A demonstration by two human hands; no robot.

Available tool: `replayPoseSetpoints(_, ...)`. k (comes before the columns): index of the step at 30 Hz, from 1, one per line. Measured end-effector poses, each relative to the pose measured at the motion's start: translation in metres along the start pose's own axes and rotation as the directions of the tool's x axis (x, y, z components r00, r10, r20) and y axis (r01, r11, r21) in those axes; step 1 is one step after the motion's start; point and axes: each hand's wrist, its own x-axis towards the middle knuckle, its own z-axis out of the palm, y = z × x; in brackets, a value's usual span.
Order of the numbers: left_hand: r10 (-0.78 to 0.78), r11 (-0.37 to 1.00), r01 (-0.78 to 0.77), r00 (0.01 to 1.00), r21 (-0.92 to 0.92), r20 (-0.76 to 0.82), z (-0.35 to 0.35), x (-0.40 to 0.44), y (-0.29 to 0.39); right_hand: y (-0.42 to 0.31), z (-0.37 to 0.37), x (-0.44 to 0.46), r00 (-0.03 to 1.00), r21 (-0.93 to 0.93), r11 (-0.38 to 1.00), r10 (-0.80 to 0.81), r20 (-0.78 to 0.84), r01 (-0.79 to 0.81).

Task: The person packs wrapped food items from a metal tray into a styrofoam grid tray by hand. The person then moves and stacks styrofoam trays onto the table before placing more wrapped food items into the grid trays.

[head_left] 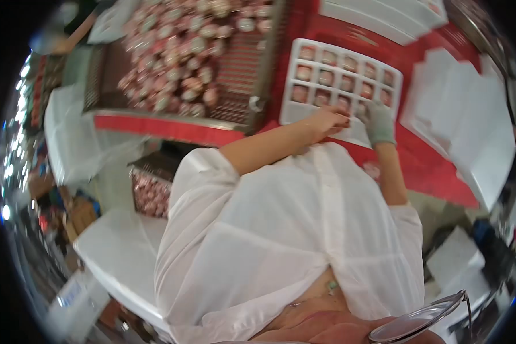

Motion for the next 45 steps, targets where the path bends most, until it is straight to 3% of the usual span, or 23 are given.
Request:
replayPoseSetpoints(3, 0.108, 0.994, -0.108, 0.994, -0.009, 0.021, -0.03, -0.031, 0.025, -0.012, 0.0, 0.003, 1.0, -0.119, 0.993, 0.006, 0.009, -0.005)
replayPoseSetpoints(6, 0.426, 0.905, -0.425, 0.903, 0.027, -0.046, -0.076, -0.064, 0.06, -0.018, -0.006, 0.01, 0.996, -0.204, 0.979, 0.011, 0.088, 0.008)
replayPoseSetpoints(8, 0.546, 0.837, -0.527, 0.791, 0.147, -0.277, -0.111, -0.093, 0.091, -0.036, -0.02, 0.015, 0.971, -0.254, 0.967, 0.075, 0.226, -0.015)
replayPoseSetpoints(9, 0.673, 0.739, -0.576, 0.619, 0.349, -0.403, -0.149, -0.093, 0.096, -0.038, -0.02, 0.018, 0.972, -0.253, 0.967, 0.061, 0.226, -0.002)
replayPoseSetpoints(10, 0.788, 0.601, -0.478, 0.488, 0.641, -0.375, -0.173, -0.109, 0.111, -0.039, -0.018, 0.018, 0.97, -0.241, 0.97, 0.078, 0.231, -0.021)
replayPoseSetpoints(11, 0.875, 0.481, -0.361, 0.253, 0.799, -0.413, -0.217, -0.106, 0.112, -0.039, -0.017, 0.016, 0.966, -0.232, 0.972, 0.1, 0.238, -0.044)
replayPoseSetpoints(12, 0.925, 0.377, -0.236, 0.15, 0.896, -0.35, -0.263, -0.114, 0.114, -0.037, -0.014, 0.015, 0.967, -0.234, 0.971, 0.099, 0.236, -0.042)
replayPoseSetpoints(14, 0.955, 0.141, 0.35, 0.199, 0.926, -0.221, -0.297, -0.142, 0.12, -0.031, -0.006, 0.012, 0.984, -0.191, 0.98, 0.079, 0.161, -0.047)
replayPoseSetpoints(17, 0.892, 0.031, 0.554, 0.361, 0.832, -0.274, -0.305, -0.157, 0.114, -0.025, -0.014, 0.006, 0.987, -0.037, 0.999, -0.005, 0.16, 0.011)
replayPoseSetpoints(21, 0.911, -0.002, 0.426, 0.374, 0.905, -0.173, -0.34, -0.15, 0.11, -0.025, -0.021, -0.006, 0.989, 0.133, 0.988, -0.066, -0.13, 0.084)
replayPoseSetpoints(23, 0.934, -0.003, 0.336, 0.337, 0.942, -0.117, -0.322, -0.153, 0.114, -0.034, -0.032, -0.008, 0.994, 0.095, 0.993, 0.083, -0.074, -0.075)
replayPoseSetpoints(25, 0.949, -0.021, 0.241, 0.309, 0.97, -0.056, -0.293, -0.156, 0.121, -0.043, -0.04, -0.009, 0.971, 0.25, 0.968, 0.024, -0.24, 0.038)
replayPoseSetpoints(27, 0.978, 0.156, 0.028, 0.134, 0.987, -0.159, -0.263, -0.157, 0.129, -0.063, -0.046, -0.005, 0.972, 0.346, 0.933, -0.011, -0.235, 0.094)
replayPoseSetpoints(28, 0.987, 0.093, 0.061, 0.123, 0.994, -0.1, -0.236, -0.163, 0.137, -0.074, -0.049, -0.002, 0.985, 0.456, 0.887, 0.0, -0.171, 0.079)
replayPoseSetpoints(34, 0.956, 0.203, -0.401, 0.278, 0.893, -0.092, -0.107, -0.161, 0.139, -0.153, -0.07, 0.021, 0.989, 0.793, 0.604, -0.148, 0.02, 0.074)
replayPoseSetpoints(37, 0.933, 0.191, -0.454, 0.36, 0.871, -0.016, -0.068, -0.152, 0.133, -0.164, -0.069, 0.031, 0.966, 0.914, 0.406, -0.236, 0.109, -0.004)
replayPoseSetpoints(38, 0.931, 0.192, -0.462, 0.364, 0.866, -0.012, -0.062, -0.15, 0.13, -0.163, -0.066, 0.03, 0.965, 0.937, 0.341, -0.261, 0.01, 0.082)
replayPoseSetpoints(40, 0.833, 0.458, -0.522, 0.534, 0.72, -0.143, -0.061, -0.157, 0.125, -0.141, -0.052, 0.027, 0.966, 0.892, 0.422, -0.254, -0.053, 0.161)
replayPoseSetpoints(41, 0.859, 0.415, -0.545, 0.498, 0.728, -0.117, -0.065, -0.165, 0.124, -0.133, -0.045, 0.029, 0.958, 0.839, 0.49, -0.263, -0.119, 0.238)
replayPoseSetpoints(42, 0.865, 0.411, -0.572, 0.49, 0.71, -0.106, -0.074, -0.174, 0.123, -0.136, -0.056, 0.023, 0.976, 0.916, 0.391, -0.217, -0.003, 0.09)
replayPoseSetpoints(43, 0.873, 0.406, -0.596, 0.478, 0.693, -0.101, -0.087, -0.185, 0.123, -0.133, -0.06, 0.018, 0.986, 0.883, 0.463, -0.167, 0.001, 0.078)
replayPoseSetpoints(44, 0.786, 0.557, -0.54, 0.588, 0.632, -0.19, -0.099, -0.206, 0.122, -0.125, -0.062, 0.013, 0.993, 0.845, 0.531, -0.12, 0.001, 0.063)
replayPoseSetpoints(45, 0.818, 0.492, -0.521, 0.551, 0.698, -0.166, -0.135, -0.213, 0.113, -0.113, -0.063, 0.01, 0.991, 0.834, 0.548, -0.057, 0.119, -0.069)
